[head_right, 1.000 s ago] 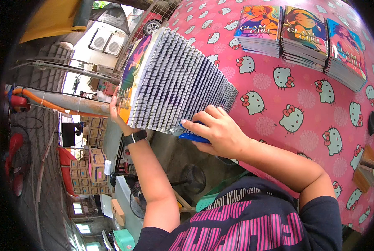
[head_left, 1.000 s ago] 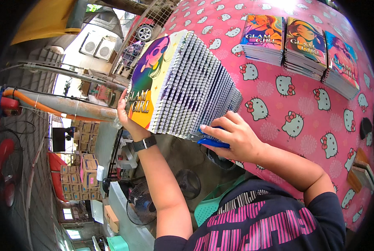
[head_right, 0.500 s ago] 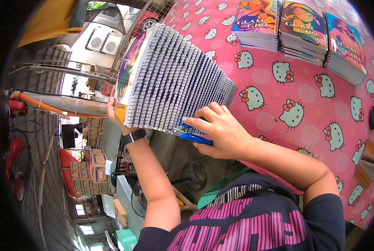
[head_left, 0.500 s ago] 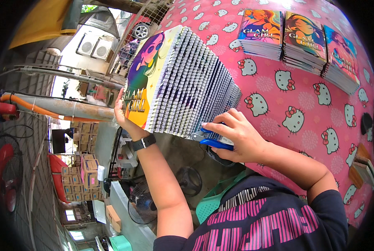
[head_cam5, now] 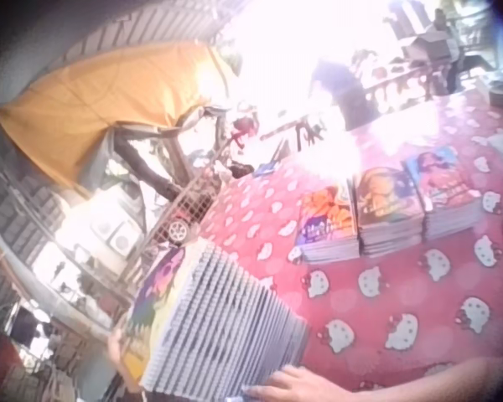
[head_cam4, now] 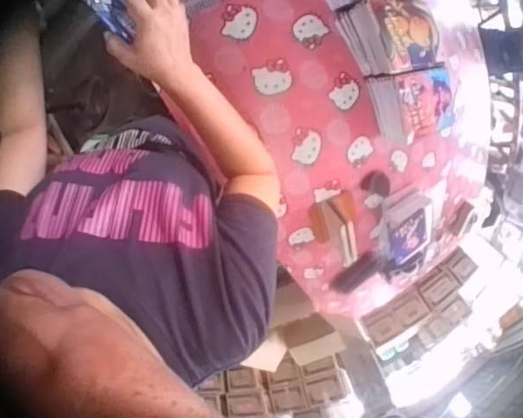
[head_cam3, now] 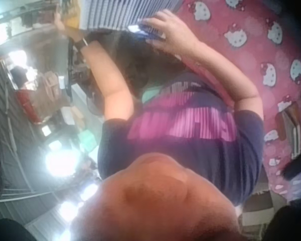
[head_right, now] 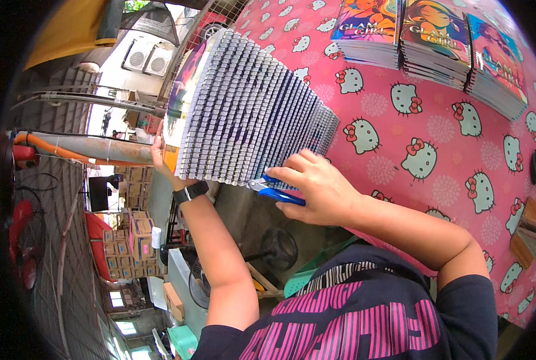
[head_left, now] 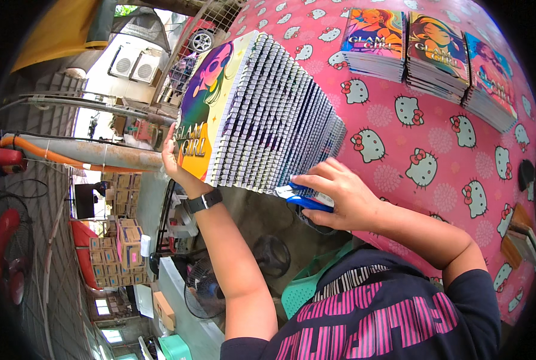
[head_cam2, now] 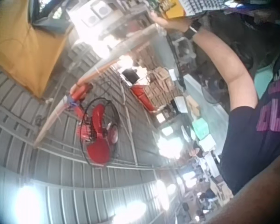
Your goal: The person prepares notebooks by cutting excess plastic binding with pliers, sorting them into stacks by cover design, and placing one notebook into a clear plastic sleeve.
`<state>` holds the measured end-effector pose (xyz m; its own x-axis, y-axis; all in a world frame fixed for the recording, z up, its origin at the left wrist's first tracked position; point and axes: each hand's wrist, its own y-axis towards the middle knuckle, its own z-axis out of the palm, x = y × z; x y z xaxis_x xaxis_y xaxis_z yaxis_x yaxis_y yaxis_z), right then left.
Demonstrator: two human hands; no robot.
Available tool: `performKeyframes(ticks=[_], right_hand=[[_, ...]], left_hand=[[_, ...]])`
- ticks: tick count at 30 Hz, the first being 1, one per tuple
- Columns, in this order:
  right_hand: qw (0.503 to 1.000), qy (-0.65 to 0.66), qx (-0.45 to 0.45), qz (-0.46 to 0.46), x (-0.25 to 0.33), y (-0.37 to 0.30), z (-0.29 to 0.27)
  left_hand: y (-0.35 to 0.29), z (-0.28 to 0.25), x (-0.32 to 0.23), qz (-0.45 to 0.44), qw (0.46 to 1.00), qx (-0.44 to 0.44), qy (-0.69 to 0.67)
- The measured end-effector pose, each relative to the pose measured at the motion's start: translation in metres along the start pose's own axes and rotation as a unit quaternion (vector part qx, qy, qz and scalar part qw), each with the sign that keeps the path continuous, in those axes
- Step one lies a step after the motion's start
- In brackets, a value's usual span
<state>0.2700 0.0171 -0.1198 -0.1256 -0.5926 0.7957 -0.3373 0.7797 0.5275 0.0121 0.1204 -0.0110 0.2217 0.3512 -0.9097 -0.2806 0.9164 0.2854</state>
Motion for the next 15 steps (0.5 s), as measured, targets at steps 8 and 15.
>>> performKeyframes(ticks=[8,15], right_hand=[[0.955,0.228,0.117,0.149,-0.004,-0.001,-0.005],[0.999,-0.043,-0.008,-0.008,-0.006,-0.006,0.004]], left_hand=[[0.004,-0.007,0.001,0.001,1.000,0.009,0.001],[0.009,-0.013,0.003,-0.004,0.999,0.021,-0.033]])
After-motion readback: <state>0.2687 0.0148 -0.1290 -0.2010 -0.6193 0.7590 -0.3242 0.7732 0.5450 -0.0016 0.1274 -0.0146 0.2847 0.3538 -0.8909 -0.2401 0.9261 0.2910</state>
